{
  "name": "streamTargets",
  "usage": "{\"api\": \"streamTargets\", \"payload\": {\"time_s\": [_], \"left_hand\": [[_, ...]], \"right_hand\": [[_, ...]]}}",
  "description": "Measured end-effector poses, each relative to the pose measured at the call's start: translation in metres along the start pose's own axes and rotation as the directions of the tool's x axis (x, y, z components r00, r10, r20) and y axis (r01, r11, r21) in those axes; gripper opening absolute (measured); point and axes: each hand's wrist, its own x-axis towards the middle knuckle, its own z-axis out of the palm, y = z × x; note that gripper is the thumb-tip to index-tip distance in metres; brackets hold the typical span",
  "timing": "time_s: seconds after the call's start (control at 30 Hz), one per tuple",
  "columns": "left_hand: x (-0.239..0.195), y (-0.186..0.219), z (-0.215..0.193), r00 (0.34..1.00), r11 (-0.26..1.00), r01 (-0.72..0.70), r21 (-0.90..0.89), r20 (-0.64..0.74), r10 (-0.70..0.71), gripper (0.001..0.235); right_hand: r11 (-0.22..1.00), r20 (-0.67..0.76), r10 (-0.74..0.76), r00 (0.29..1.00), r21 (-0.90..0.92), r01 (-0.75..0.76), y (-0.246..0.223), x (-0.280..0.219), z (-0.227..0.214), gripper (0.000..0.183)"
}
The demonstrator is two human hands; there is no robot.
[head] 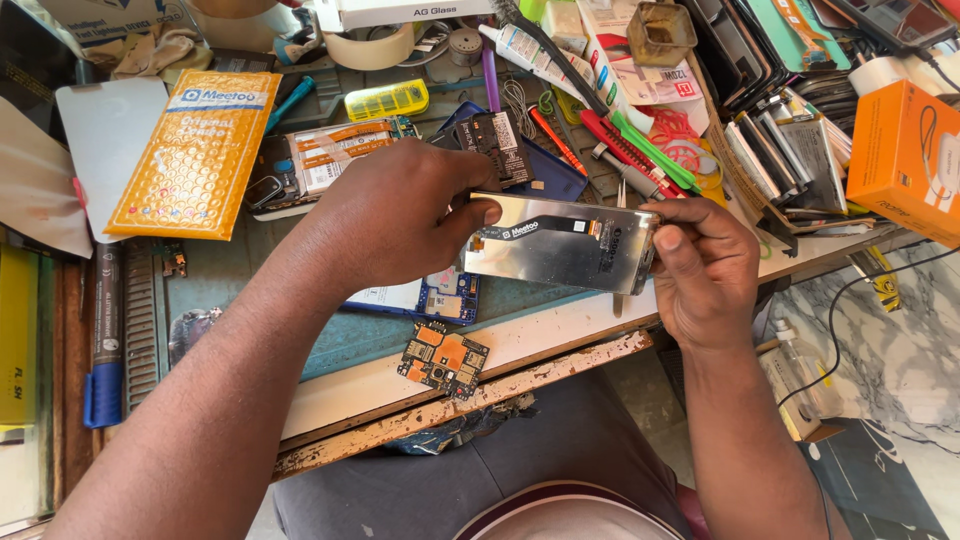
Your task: The person disassembles a smartphone, removes the battery and motherboard, cleans the internal frame with a cloth, and uses tweezers to adjust small components. The person handles the screen assembly and places parts on the workbench.
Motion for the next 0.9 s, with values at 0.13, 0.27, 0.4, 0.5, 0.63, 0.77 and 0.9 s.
{"api": "streamTargets", "payload": {"time_s": [0.13,0.27,0.4,0.5,0.63,0.77,0.9], "left_hand": [[0.000,0.000,0.000,0.998,0.999,0.044,-0.012,0.035,-0.043,0.021],[0.001,0.002,-0.001,0.998,0.999,0.042,-0.007,0.046,-0.042,0.022],[-0.001,0.003,-0.001,0.999,1.000,0.028,-0.003,0.025,-0.028,0.021],[0.000,0.002,-0.001,0.998,0.998,0.056,0.005,0.040,-0.056,0.021],[-0.001,-0.002,0.001,1.000,1.000,0.005,-0.013,-0.005,-0.005,0.021],[-0.002,-0.008,0.000,0.992,0.995,-0.087,-0.056,-0.094,0.081,0.019],[-0.001,-0.013,-0.003,0.969,0.971,-0.167,-0.170,-0.211,0.129,0.016]], "right_hand": [[0.999,0.015,-0.011,1.000,-0.042,0.012,0.002,0.000,-0.001,0.024],[0.998,0.014,-0.006,1.000,-0.057,0.007,0.003,0.000,-0.001,0.028],[0.998,0.012,-0.006,1.000,-0.064,0.007,0.002,0.000,0.000,0.027],[0.998,0.016,-0.001,1.000,-0.062,0.001,0.002,0.000,0.000,0.027],[1.000,0.010,0.012,1.000,-0.019,-0.012,0.002,0.000,-0.001,0.027],[1.000,0.040,0.003,0.999,-0.017,-0.002,0.000,0.000,0.003,0.035],[0.989,0.047,0.012,0.999,-0.149,-0.005,-0.005,0.002,0.013,0.053]]}}
